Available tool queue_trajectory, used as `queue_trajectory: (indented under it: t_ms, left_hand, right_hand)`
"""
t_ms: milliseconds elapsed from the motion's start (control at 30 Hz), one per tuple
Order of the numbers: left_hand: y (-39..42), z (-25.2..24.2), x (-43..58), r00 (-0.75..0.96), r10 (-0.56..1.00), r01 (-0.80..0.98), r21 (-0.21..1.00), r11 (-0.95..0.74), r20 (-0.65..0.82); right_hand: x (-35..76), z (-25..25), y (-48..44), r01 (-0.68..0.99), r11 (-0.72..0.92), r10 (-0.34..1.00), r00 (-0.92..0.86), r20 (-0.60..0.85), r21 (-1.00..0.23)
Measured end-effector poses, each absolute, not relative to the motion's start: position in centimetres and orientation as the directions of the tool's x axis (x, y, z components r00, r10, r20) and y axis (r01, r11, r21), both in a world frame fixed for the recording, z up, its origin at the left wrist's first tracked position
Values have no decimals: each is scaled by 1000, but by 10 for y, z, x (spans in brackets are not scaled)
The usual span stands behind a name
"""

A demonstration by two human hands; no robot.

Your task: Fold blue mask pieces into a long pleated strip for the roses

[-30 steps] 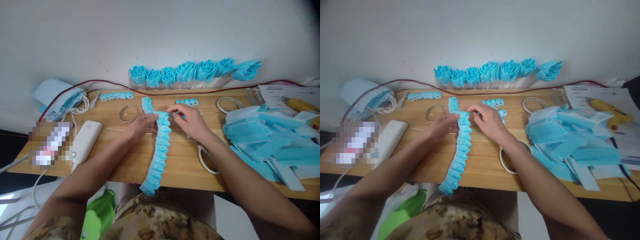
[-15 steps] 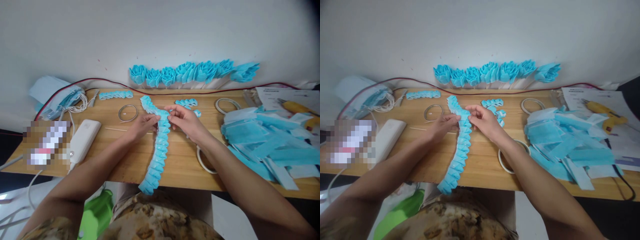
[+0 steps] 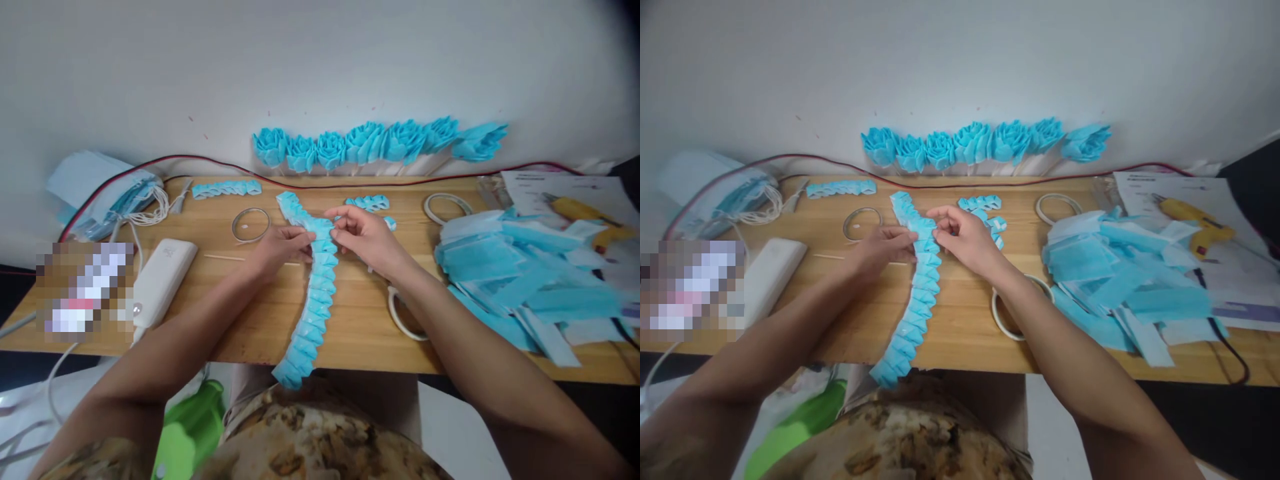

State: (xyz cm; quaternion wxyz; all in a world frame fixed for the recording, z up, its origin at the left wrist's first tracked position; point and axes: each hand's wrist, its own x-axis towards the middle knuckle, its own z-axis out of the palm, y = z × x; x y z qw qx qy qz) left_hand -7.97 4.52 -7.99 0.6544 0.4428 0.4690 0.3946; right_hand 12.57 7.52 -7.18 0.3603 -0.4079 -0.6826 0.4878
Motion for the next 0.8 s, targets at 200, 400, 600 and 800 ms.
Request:
queue_trajectory:
  t_ms: [200,400,600,800]
  left_hand:
    - [47,-85,-82,229,937,-134,945,297,-262]
    - [45,-91,-78,254,938,-83,961,263,-235]
    - [42,-88,-73,338,930,-174,961,215,-147]
    - [50,-82,-73,315,902,-516,744,425,-296]
  right_hand:
    - [155,-42,70,572,392,909,-364,205,-720]
    - [161,-43,58,433,320,909,-390,145,-843]
    - [141,-44,58,180,181,903,-419,91,-967]
    - [132,-53,55,42,25,910,-415,5,-999]
